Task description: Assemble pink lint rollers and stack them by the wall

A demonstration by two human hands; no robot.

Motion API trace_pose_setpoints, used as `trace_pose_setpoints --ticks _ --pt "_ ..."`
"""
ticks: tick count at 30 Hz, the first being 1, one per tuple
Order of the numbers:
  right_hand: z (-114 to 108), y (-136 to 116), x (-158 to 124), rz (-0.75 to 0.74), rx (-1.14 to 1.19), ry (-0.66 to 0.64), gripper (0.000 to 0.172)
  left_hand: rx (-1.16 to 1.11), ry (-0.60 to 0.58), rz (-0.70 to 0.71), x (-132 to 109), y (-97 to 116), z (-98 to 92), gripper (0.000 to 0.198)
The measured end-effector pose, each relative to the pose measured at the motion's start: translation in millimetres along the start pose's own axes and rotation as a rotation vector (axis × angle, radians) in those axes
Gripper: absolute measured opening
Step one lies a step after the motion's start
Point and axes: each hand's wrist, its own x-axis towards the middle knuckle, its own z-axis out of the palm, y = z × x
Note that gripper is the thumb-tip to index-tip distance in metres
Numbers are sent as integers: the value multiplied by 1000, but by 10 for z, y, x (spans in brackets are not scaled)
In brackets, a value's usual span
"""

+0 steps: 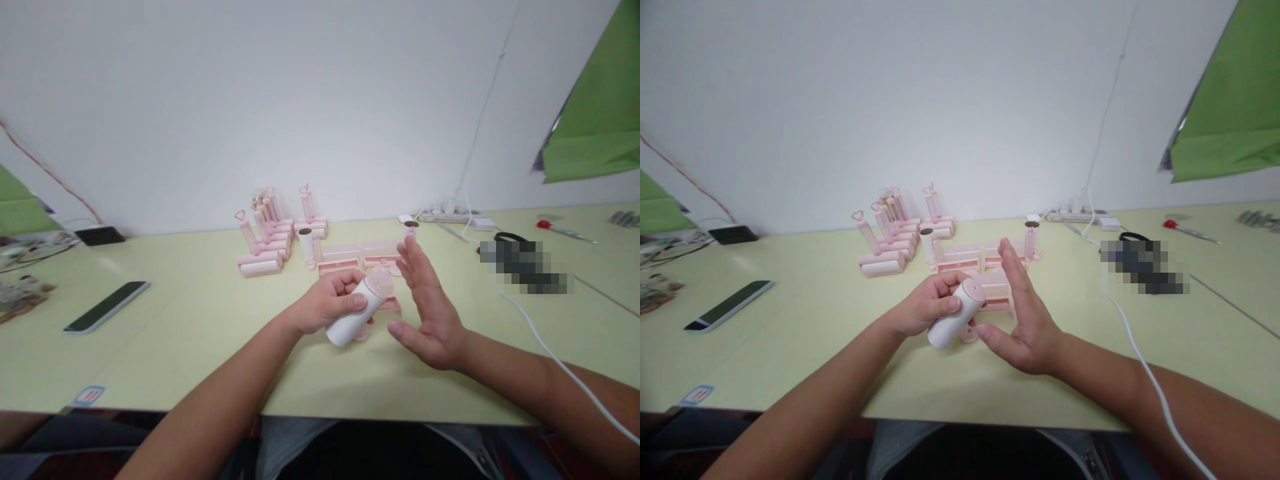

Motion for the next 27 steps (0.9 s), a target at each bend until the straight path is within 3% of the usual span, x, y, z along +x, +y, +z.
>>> trace_pose_setpoints --ticks 5,11,18,20,24,27 --pt "22 5 30 -117 -22 -323 90 35 0 21 13 -14 -26 49" --pt "24 23 26 -81 -23 -251 91 50 -7 10 11 -11 -11 50" --pt "32 25 0 60 5 90 90 121 89 137 37 14 36 45" --pt "36 18 14 43 6 44 86 123 110 184 43 21 39 43" --pt "41 20 45 -29 -25 -220 77 114 130 172 39 8 28 43" --pt "49 51 51 -2 -37 -188 73 70 103 107 38 -30 56 50"
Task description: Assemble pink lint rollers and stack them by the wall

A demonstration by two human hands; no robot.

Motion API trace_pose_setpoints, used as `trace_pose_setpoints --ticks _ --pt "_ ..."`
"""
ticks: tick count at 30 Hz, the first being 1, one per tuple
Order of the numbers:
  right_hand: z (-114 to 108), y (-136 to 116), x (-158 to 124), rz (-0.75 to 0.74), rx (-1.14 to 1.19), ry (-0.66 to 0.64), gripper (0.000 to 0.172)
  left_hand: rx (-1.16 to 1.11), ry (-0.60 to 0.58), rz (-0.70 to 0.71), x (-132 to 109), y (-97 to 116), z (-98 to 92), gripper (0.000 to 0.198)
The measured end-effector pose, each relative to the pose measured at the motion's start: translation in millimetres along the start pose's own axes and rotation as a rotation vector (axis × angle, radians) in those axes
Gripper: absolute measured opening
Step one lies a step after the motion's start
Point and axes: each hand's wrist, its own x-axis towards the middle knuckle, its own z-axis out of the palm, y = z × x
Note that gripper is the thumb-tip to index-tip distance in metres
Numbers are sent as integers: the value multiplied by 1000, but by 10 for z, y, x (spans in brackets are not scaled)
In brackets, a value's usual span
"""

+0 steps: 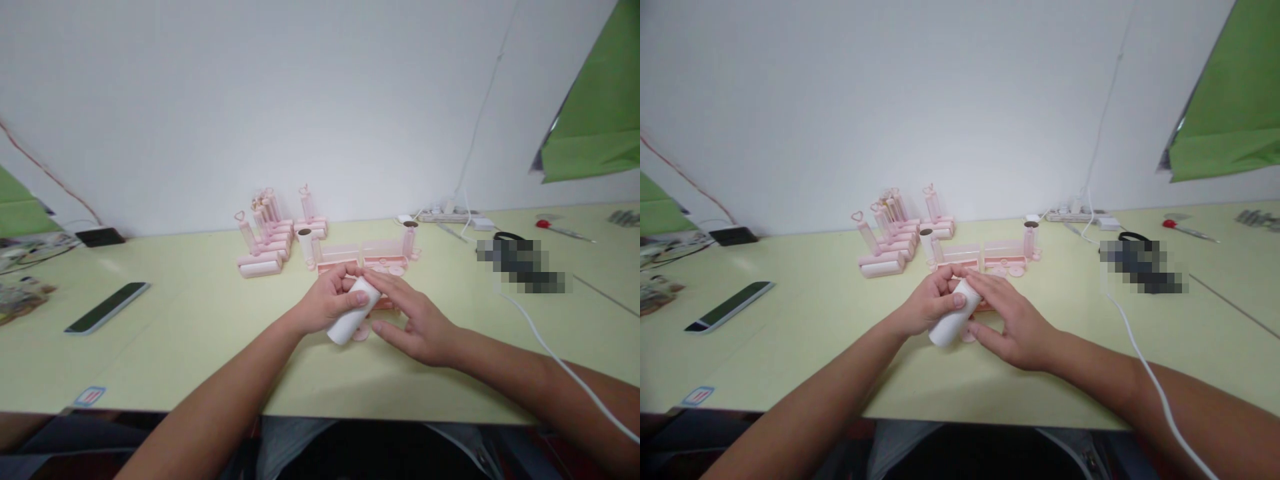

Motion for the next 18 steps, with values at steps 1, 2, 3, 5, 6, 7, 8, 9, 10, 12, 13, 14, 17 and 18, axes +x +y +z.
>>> trace_pose_setpoints --ticks 1,2,3,5,6,7,8,9,10,12,13,14,17,18 --pt "1 13 0 4 6 17 73 -15 -14 -9 -2 -13 22 51" --pt "1 27 -2 3 14 31 72 -27 -29 -8 -3 -25 48 52" --pt "-1 40 -3 -4 25 38 70 -35 -40 -1 -4 -36 75 52" --pt "-11 61 -5 -18 48 35 65 -45 -44 16 -2 -54 121 50" --pt "-16 68 -6 -15 59 37 61 -51 -38 22 -1 -60 137 49" --pt "-20 71 -8 -1 71 43 58 -56 -29 24 1 -64 146 48" --pt "-21 70 -10 23 86 53 56 -59 -22 23 3 -66 148 48" --pt "-18 67 -13 52 105 73 55 -59 -21 20 4 -65 144 48" --pt "-11 63 -19 82 127 100 55 -55 -23 18 5 -61 135 48" --pt "14 54 -33 134 173 161 55 -25 -27 16 1 -44 107 47" --pt "28 52 -40 158 196 198 55 -1 -32 11 -4 -33 93 46" --pt "41 51 -47 182 222 238 55 22 -45 -4 -10 -19 79 45" --pt "59 62 -53 241 342 349 51 69 -118 -79 -31 18 59 46" --pt "57 67 -49 252 395 372 49 77 -141 -102 -35 24 60 47"
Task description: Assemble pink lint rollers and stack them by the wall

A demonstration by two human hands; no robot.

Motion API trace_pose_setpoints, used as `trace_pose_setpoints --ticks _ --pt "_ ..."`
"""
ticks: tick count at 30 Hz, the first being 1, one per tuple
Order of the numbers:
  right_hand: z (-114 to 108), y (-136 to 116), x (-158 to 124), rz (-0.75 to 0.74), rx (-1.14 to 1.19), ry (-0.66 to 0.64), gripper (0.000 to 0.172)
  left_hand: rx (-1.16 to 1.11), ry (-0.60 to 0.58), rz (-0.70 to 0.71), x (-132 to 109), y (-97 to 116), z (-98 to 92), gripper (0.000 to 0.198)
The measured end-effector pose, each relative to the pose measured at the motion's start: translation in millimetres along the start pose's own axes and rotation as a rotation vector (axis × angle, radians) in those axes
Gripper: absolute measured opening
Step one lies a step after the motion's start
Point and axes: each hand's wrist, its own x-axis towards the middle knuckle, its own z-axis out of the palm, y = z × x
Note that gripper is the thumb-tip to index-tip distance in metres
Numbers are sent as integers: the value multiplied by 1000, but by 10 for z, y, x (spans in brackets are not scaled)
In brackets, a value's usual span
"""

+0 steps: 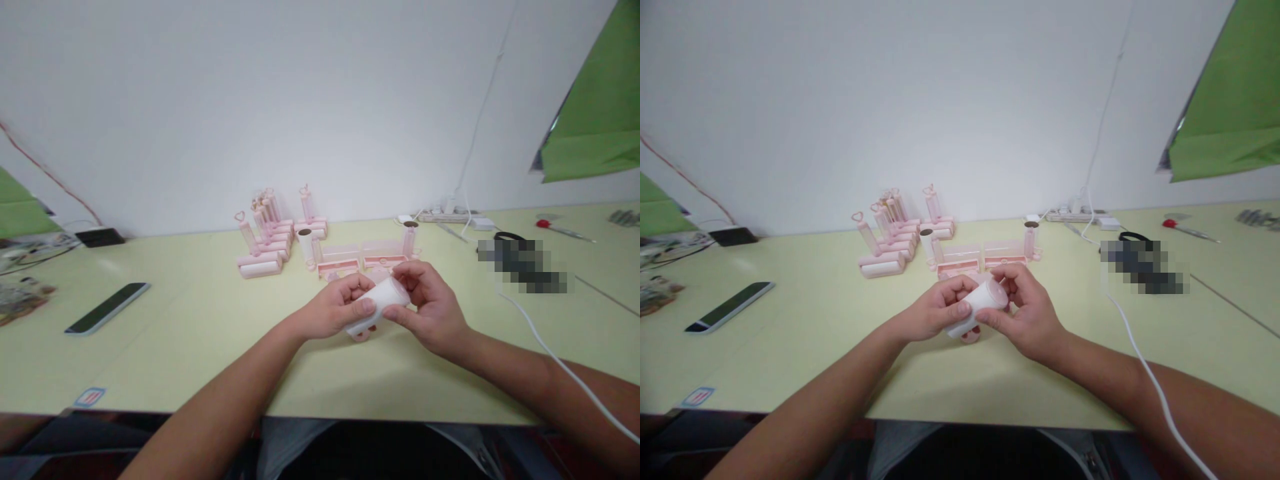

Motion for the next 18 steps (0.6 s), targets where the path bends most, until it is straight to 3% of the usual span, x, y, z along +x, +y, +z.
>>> trace_pose_setpoints --ticks 5,9,13,16,18 --pt "-22 -2 37 -12 145 -29 44 -49 -68 -42 17 -33 41 47" --pt "-19 5 16 62 189 -114 52 -54 -83 -29 28 -66 51 48" --pt "-46 -15 16 24 81 -75 48 308 54 91 -10 -13 -10 53" --pt "-111 -59 58 -45 -19 25 38 521 140 161 -49 66 -67 51" --pt "-158 -80 98 0 -1 115 35 689 146 183 -67 120 -81 42"
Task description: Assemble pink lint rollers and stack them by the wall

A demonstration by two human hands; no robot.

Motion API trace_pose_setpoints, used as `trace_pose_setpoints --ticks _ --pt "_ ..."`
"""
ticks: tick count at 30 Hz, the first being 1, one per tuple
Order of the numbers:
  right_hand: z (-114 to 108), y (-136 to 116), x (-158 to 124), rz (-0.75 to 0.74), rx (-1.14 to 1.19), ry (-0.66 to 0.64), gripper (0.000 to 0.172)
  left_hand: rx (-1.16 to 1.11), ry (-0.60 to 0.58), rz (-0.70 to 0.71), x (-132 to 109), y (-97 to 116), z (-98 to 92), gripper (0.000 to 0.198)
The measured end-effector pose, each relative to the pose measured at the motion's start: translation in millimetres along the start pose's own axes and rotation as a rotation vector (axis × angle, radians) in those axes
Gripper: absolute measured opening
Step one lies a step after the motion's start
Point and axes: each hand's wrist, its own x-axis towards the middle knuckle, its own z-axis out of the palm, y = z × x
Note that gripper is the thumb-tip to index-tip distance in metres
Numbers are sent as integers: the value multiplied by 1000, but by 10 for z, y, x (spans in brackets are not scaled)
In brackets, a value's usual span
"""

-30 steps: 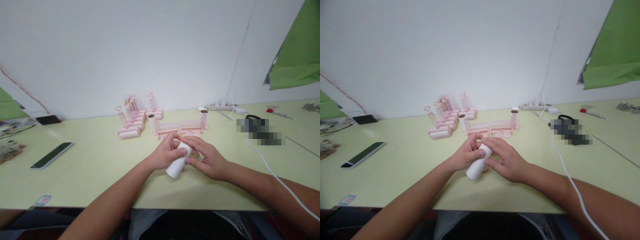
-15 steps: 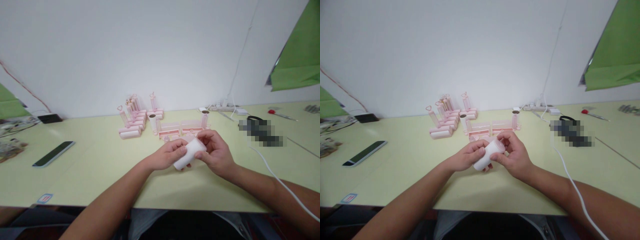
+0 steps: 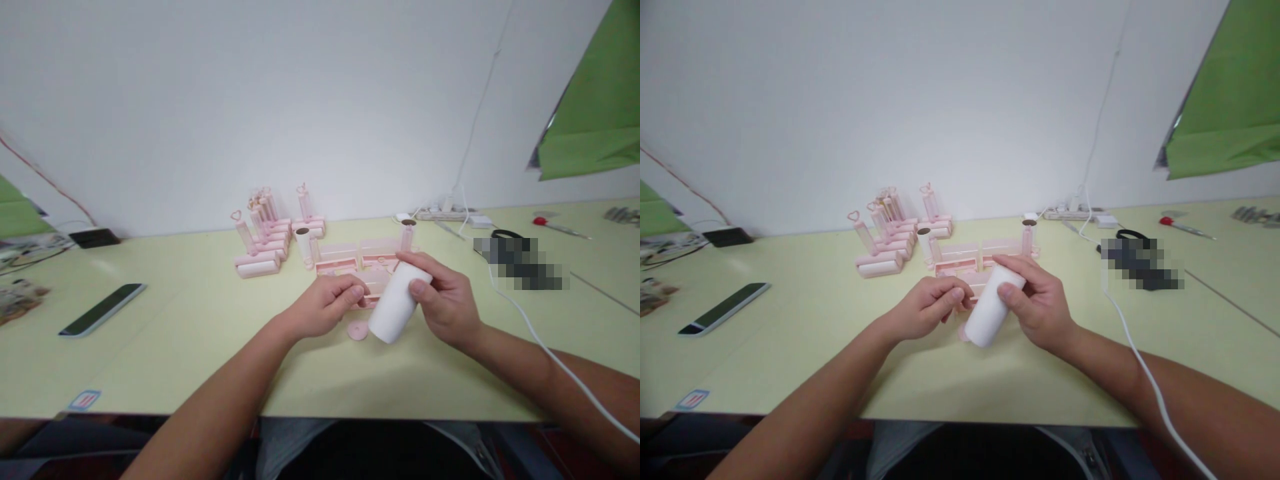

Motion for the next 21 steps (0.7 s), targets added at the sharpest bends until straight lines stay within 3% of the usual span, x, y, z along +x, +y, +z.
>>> trace_pose_setpoints --ticks 5,11,17,21 --pt "-30 23 108 241 152 176 38 419 -195 9 -3 94 16 24" --pt "33 26 155 314 262 207 37 703 -353 10 -52 95 108 15" --pt "36 45 148 312 293 199 39 671 -348 19 -55 84 116 9" --pt "4 103 169 333 336 191 29 416 -278 17 -18 94 76 17"
